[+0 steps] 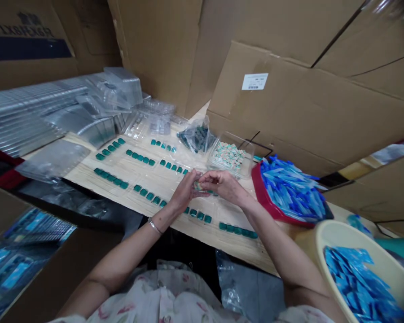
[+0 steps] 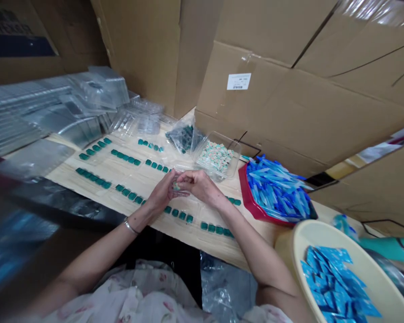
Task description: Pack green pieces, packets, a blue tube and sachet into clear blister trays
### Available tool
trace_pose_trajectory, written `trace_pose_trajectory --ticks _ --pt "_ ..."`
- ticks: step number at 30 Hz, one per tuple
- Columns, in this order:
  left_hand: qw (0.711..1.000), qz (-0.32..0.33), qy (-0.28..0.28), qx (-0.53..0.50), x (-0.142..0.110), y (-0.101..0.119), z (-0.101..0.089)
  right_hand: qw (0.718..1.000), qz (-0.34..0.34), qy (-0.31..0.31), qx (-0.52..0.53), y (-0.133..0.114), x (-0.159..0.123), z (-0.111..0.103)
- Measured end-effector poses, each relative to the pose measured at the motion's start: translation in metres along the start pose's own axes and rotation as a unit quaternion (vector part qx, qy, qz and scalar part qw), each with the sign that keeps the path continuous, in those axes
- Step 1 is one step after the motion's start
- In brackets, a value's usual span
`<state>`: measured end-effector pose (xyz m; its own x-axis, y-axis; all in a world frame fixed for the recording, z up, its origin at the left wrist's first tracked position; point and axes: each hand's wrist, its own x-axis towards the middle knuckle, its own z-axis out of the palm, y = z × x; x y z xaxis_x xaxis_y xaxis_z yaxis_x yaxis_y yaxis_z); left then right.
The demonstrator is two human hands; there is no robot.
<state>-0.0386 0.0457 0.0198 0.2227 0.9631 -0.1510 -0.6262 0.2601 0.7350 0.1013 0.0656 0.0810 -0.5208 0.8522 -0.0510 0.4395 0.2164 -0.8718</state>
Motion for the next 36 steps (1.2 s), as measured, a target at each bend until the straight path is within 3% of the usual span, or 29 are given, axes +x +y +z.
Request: trace_pose_trajectory --ticks 6,10,13,19,23,25,28,30,33,35,36 --pt "1.000 0.017 -0.019 0.010 -0.004 -0.006 0.000 0.984 -0.059 0.027 -0.164 -0.002 -0.001 0.008" --pt "1.000 0.002 -0.024 -0.012 -0.004 -0.007 0.001 0.953 -0.102 0.109 -0.264 -0.009 -0.007 0.017" --pt "0.999 -0.011 -0.021 -0.028 -0.005 -0.005 0.001 0.947 -0.099 0.134 -0.274 -0.004 -0.010 0.020" --pt "0.998 -0.037 -0.012 -0.048 -0.003 -0.006 0.000 0.929 -0.141 0.115 -0.323 -0.003 -0.016 0.027" --pt "0.998 -0.041 -0.020 -0.040 -0.005 0.002 -0.002 0.922 -0.156 0.125 -0.331 -0.006 -0.008 0.007" --pt "0.999 -0.049 -0.004 -0.021 -0.005 0.010 -0.006 0.918 -0.123 0.188 -0.327 0.002 0.002 -0.017" --pt "0.998 -0.051 0.028 0.010 -0.006 0.022 -0.013 0.884 0.002 0.282 -0.374 0.028 0.017 -0.060" --pt "0.998 -0.050 0.034 0.024 -0.009 0.028 -0.016 0.876 0.067 0.250 -0.407 0.049 0.025 -0.081" --pt "0.997 -0.049 0.041 0.035 -0.017 0.033 -0.018 0.868 0.094 0.217 -0.436 0.073 0.028 -0.100" --pt "0.997 -0.053 0.042 0.036 -0.020 0.034 -0.020 0.826 0.174 0.252 -0.474 0.082 0.022 -0.113" --pt "0.997 -0.055 0.040 0.036 -0.021 0.035 -0.021 0.791 0.245 0.270 -0.491 0.087 0.015 -0.121"
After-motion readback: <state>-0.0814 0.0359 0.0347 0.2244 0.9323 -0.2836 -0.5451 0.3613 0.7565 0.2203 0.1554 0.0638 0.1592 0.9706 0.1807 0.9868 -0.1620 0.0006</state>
